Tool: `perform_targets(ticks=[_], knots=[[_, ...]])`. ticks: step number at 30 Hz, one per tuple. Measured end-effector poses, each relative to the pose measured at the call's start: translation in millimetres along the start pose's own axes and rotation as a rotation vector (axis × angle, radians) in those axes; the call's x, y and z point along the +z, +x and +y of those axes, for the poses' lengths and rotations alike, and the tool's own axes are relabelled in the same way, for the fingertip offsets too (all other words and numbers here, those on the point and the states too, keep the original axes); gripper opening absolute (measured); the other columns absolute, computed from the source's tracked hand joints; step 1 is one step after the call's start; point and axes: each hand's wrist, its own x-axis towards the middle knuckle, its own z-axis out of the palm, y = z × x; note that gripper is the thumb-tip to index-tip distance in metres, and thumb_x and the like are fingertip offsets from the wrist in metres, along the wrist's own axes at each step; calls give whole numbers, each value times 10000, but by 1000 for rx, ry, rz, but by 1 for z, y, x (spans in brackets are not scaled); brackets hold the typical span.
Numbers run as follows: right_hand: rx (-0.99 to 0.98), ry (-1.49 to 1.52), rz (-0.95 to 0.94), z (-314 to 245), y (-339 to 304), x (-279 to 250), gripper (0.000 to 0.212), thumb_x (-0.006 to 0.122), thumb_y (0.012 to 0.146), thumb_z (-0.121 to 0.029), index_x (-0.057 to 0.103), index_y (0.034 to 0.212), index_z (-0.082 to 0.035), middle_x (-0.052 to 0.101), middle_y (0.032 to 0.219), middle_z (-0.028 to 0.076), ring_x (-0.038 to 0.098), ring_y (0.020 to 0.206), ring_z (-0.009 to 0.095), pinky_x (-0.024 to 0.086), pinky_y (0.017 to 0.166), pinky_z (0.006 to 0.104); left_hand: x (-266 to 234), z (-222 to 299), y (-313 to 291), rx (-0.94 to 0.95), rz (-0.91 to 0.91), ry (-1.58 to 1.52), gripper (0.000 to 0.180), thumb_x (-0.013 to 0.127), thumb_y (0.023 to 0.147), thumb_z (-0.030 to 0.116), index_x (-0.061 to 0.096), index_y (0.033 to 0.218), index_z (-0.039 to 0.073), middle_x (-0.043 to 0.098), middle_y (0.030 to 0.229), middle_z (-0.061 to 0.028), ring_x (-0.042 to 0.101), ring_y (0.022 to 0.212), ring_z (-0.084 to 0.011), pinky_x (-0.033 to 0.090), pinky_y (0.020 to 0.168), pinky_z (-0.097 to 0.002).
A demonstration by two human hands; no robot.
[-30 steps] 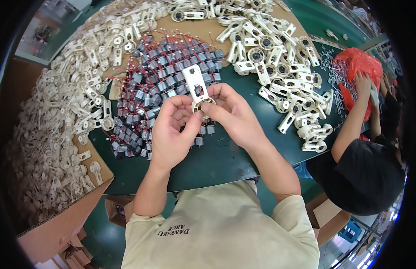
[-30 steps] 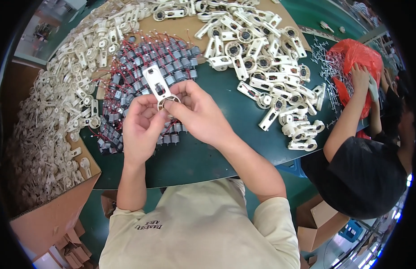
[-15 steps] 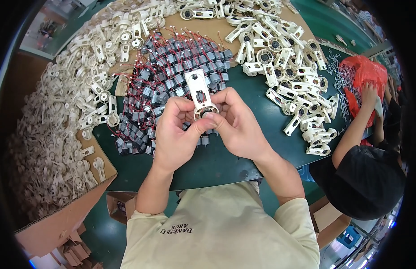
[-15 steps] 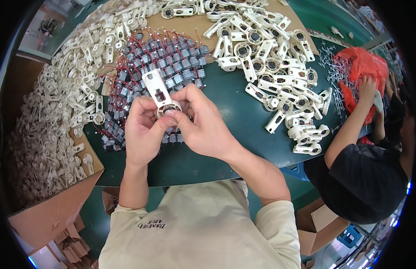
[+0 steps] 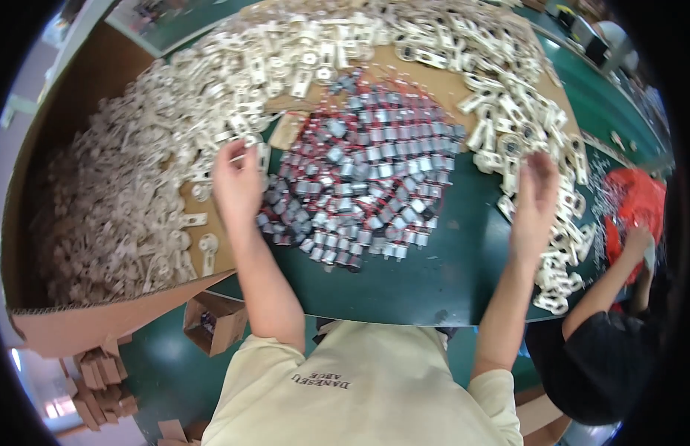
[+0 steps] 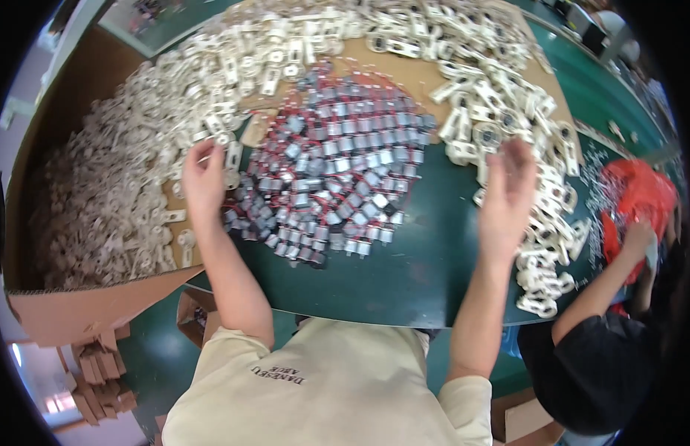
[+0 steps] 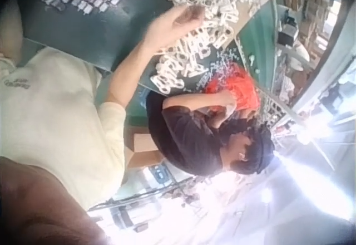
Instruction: The person assembles small electronic components and wiring into plastic housings by hand at an industrial workbench.
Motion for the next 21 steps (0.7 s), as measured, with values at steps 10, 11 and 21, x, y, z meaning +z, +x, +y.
perform_targets(ticks=[10, 11, 21], knots=[[-15, -363, -694, -29, -22, 21, 199, 619, 844, -53, 620, 1042, -32, 642, 855, 98, 629, 734, 181, 500, 670, 291, -14, -36, 17, 19, -101, 191, 229, 642, 859, 184, 617, 935, -31, 625, 779, -64, 553, 689, -125, 454, 645, -287], [-40, -361, -777, -30, -23, 21, 215, 625, 827, -40, 623, 1042, -42, 629, 849, 101, 632, 743, 211, 502, 671, 302, -12, -33, 17, 47, -20, 27, 234, 618, 888, 195, 594, 967, -25, 636, 821, -72, 566, 705, -123, 458, 646, -274], [-33, -273, -872, -35, -35, 31, 243, 646, 828, 2, 592, 1063, -34, 607, 932, 53, 616, 747, 135, 486, 646, 263, 8, 64, -44, -251, -538, -1104, 320, 514, 975, 198, 532, 1240, 18, 652, 986, -130, 491, 487, -70, 361, 386, -180]])
